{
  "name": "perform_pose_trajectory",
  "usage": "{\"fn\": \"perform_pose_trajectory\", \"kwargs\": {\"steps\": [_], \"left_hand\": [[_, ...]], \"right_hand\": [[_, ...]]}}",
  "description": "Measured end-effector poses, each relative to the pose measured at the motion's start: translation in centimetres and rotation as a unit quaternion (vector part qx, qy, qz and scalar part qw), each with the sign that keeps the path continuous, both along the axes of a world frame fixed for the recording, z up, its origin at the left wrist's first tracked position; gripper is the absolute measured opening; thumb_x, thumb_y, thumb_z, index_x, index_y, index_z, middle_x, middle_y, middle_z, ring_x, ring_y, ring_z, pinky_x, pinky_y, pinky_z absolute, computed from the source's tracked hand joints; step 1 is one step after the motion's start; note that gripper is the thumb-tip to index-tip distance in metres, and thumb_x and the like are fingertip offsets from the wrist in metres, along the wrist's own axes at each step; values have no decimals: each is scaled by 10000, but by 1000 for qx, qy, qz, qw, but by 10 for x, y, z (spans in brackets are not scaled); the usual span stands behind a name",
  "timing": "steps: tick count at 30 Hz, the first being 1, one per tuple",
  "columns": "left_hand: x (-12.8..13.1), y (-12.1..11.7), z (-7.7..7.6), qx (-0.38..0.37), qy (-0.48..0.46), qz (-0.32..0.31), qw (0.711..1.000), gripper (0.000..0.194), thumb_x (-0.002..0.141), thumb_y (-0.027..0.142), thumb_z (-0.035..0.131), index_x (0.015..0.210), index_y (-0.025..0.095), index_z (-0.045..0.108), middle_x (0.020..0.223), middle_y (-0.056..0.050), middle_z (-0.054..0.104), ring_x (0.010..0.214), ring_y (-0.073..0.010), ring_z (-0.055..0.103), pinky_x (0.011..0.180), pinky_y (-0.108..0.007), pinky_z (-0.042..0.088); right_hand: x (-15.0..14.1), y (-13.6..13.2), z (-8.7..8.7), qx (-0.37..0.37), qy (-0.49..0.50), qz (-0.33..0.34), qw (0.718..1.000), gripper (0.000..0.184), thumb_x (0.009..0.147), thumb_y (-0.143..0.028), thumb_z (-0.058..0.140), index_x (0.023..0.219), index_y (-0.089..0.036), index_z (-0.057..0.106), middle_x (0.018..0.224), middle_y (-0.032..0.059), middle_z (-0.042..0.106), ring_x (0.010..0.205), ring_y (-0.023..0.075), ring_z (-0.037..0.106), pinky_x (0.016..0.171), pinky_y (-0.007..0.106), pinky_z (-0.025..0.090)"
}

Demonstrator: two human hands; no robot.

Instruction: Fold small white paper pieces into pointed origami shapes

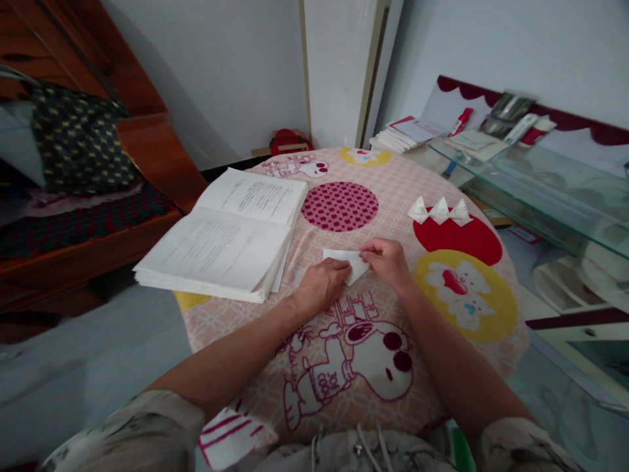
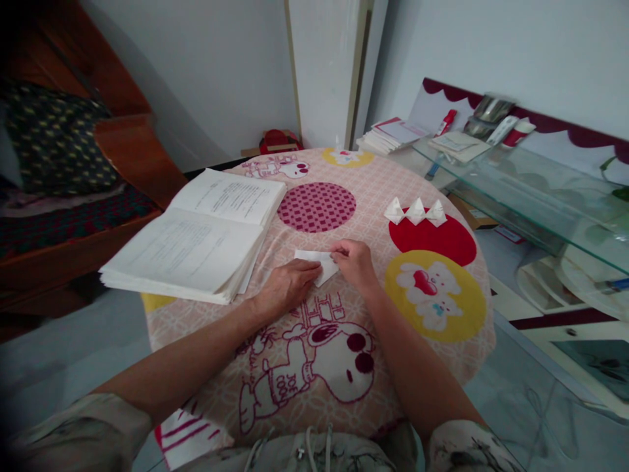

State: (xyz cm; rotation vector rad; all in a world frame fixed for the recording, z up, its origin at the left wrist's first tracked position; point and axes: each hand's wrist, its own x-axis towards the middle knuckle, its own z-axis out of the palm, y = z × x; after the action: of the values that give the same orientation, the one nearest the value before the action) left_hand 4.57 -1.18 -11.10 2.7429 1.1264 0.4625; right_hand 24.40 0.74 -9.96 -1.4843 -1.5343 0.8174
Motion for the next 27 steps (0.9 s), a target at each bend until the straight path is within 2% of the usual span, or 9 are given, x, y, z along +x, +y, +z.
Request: {"fn": "perform_pose_trajectory", "kwargs": {"steps": [5, 9, 14, 18, 21, 25, 27], "left_hand": [[0, 1, -1, -7, -13, 3, 1000, 234, 913, 103, 555, 1043, 176, 736, 1166, -95, 737, 1072, -238, 692, 942, -375, 592], [0, 2, 1, -16, -33, 8, 999, 240, 938, 124, 530, 1032, 182, 742, 1183, -84, 740, 1088, -227, 691, 970, -368, 580], [-1, 2, 3, -26, -38, 13, 999, 233, 925, 123, 537, 1012, 189, 742, 1167, -79, 742, 1076, -217, 688, 970, -357, 573], [-1, 1, 3, -30, -36, 11, 999, 234, 929, 128, 535, 1016, 189, 744, 1157, -82, 742, 1074, -221, 686, 963, -356, 573], [-1, 1, 2, -30, -31, 12, 999, 240, 939, 131, 533, 1046, 168, 745, 1196, -95, 736, 1106, -243, 683, 979, -381, 571], [-1, 2, 1, -31, -30, 15, 999, 243, 941, 131, 538, 1049, 165, 752, 1225, -86, 734, 1121, -242, 683, 1000, -378, 565], [0, 2, 1, -28, -31, 17, 999, 248, 944, 136, 536, 1056, 165, 755, 1232, -83, 734, 1121, -243, 686, 1000, -378, 567]], "right_hand": [[-10, 8, 7, -101, -40, -40, 993, 64, 663, -118, 632, 680, -159, 679, 544, -23, 615, 483, 116, 550, 485, 222, 426], [-11, 9, 14, -157, -57, -63, 984, 92, 673, -85, 632, 708, -162, 669, 481, -45, 560, 420, 112, 512, 440, 220, 394], [-13, 12, 12, -121, -135, -51, 982, 101, 642, -85, 719, 691, -163, 678, 576, -14, 629, 548, 134, 591, 553, 244, 465], [-15, 15, 10, -99, -189, -60, 975, 116, 625, -80, 734, 688, -163, 682, 665, 15, 674, 624, 152, 623, 601, 259, 478], [-10, 15, 9, -98, -198, -62, 973, 137, 614, -51, 711, 685, -162, 674, 600, 4, 642, 560, 144, 599, 560, 250, 459], [8, 13, 13, -163, -170, -76, 969, 164, 605, -23, 624, 678, -163, 663, 431, -41, 528, 395, 132, 510, 460, 246, 407], [14, 12, 15, -135, -151, -91, 975, 156, 578, -18, 613, 627, -165, 633, 436, -40, 531, 395, 122, 503, 455, 237, 401]]}}
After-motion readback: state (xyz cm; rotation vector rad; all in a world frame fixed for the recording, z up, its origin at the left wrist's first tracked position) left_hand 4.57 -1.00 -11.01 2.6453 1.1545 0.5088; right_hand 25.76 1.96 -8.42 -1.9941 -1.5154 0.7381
